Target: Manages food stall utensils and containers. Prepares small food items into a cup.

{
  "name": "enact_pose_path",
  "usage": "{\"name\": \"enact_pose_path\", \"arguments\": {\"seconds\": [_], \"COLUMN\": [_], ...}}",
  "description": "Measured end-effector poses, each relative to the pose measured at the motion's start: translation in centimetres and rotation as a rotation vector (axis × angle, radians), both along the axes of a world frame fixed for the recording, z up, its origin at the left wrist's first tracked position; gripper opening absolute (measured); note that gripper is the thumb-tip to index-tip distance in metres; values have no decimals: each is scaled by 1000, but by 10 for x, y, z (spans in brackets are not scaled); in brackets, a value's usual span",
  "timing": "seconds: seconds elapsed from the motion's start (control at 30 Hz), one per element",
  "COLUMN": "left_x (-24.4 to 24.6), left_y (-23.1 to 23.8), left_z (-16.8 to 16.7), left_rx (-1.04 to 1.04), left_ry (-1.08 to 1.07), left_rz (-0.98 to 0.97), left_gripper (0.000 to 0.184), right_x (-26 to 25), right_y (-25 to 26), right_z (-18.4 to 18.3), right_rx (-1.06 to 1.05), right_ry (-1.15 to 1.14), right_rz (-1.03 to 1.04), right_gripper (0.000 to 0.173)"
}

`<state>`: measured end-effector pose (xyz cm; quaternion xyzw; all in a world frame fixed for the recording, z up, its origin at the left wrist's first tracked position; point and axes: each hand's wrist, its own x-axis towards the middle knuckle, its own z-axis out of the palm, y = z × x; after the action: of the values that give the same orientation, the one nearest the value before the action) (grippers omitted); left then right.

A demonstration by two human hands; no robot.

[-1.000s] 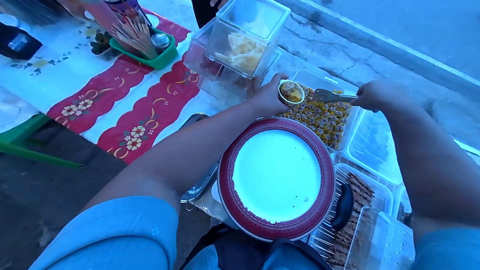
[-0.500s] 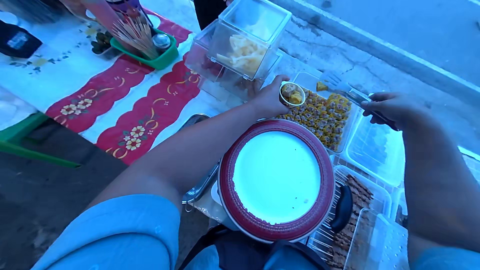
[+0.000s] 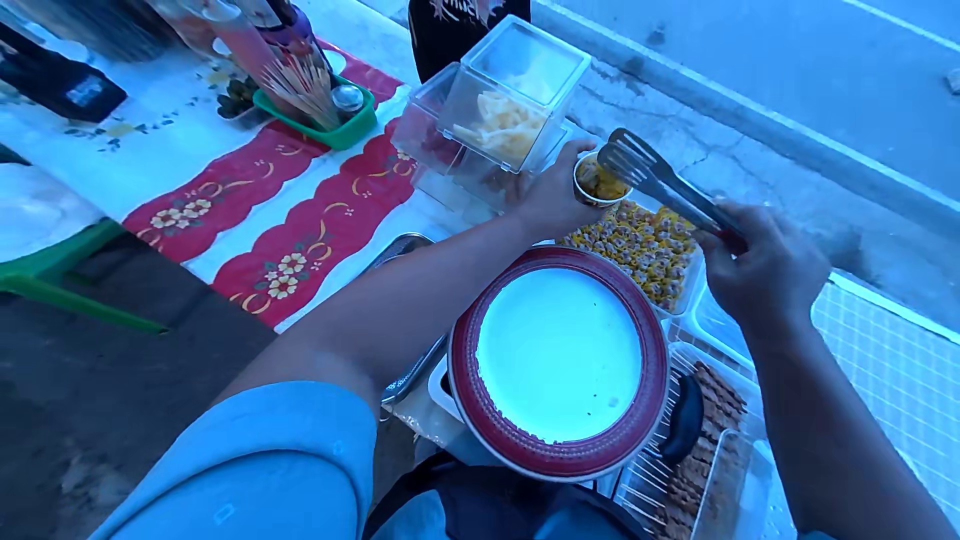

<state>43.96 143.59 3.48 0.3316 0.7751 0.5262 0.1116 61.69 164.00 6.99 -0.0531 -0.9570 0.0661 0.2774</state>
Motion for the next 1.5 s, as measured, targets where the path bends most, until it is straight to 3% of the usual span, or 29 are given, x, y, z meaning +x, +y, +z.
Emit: {"name": "enact_pose_path", "arguments": {"seconds": [0.27, 0.47, 0.63, 0.73, 0.93, 1.33, 1.5], "left_x": [4, 13, 13, 15, 18, 19, 24], "left_y": [-9, -14, -17, -18, -19, -26, -30], "left_z": [9, 14, 13, 11, 9, 11, 15], "left_rx": [64, 58, 54, 43, 118, 77, 16], "left_ry": [29, 34, 63, 50, 95, 137, 77], "left_rz": [-11, 0, 25, 47, 29, -2, 15], "left_gripper": [94, 94, 97, 97, 93, 91, 94], "right_x": [5, 4, 10, 12, 18, 20, 24], "right_y": [0, -5, -8, -10, -8, -19, -13], "right_z": [15, 3, 2, 7, 28, 20, 34], "right_rx": [-298, 71, 138, 78, -273, -178, -286], "right_ry": [-92, 95, 110, 21, -153, -177, -262], "right_rz": [-50, -10, 10, 3, -28, -44, -39], "right_gripper": [36, 35, 35, 39, 47, 30, 37]}}
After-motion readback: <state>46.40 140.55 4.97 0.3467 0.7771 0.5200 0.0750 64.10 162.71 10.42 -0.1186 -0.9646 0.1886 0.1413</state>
